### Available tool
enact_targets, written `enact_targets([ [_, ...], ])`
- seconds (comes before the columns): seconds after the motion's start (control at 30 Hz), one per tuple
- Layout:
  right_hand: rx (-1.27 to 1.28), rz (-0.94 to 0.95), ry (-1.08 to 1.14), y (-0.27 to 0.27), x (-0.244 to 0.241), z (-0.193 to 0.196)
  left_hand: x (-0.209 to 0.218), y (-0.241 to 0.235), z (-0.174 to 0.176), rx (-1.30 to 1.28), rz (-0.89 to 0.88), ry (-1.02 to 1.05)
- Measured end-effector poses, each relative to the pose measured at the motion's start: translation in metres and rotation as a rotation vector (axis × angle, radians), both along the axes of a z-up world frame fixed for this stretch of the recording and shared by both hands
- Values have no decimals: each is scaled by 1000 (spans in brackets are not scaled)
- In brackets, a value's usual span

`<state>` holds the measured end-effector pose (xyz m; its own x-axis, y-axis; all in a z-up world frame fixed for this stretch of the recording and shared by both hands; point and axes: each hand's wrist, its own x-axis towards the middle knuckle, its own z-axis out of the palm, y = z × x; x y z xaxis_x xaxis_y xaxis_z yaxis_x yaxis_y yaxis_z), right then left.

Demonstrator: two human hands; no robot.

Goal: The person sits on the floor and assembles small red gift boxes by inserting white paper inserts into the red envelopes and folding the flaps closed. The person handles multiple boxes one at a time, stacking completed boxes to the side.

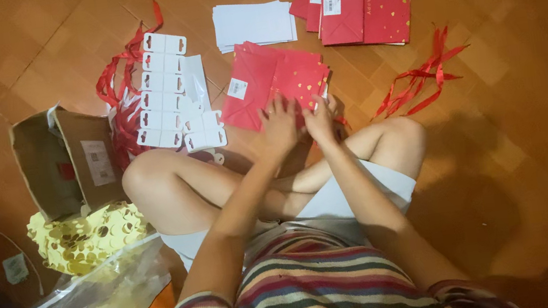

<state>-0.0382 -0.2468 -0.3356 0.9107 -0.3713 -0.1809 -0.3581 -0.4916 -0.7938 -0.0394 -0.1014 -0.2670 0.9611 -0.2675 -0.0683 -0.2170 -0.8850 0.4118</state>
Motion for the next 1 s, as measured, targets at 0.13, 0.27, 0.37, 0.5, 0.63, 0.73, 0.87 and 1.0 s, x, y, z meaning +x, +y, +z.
enact_targets([
  [0.13,67,-111,-90,-7,3,-19,-10,-16,5,16,12,-8],
  [0.27,186,-106,-109,-5,10,-23,-1,-20,0,95,-5,108],
  [0.37,140,-92,-93,-8,3,-20,-2,-22,-10,18,12,66],
  [0.5,24,-69,-230,-5,-7,9,8,-15,-24,-117,71,171],
  [0.63,-6,150,-459,7,-22,55,28,-3,-25,-163,100,-74],
  [0.73,-30,214,-548,13,-26,84,37,2,-8,-241,95,-17],
  [0.87,-372,399,-515,19,-15,102,34,10,34,-220,21,-73],
  [1.0,-752,737,-341,17,6,113,29,14,77,-62,-54,-171],
])
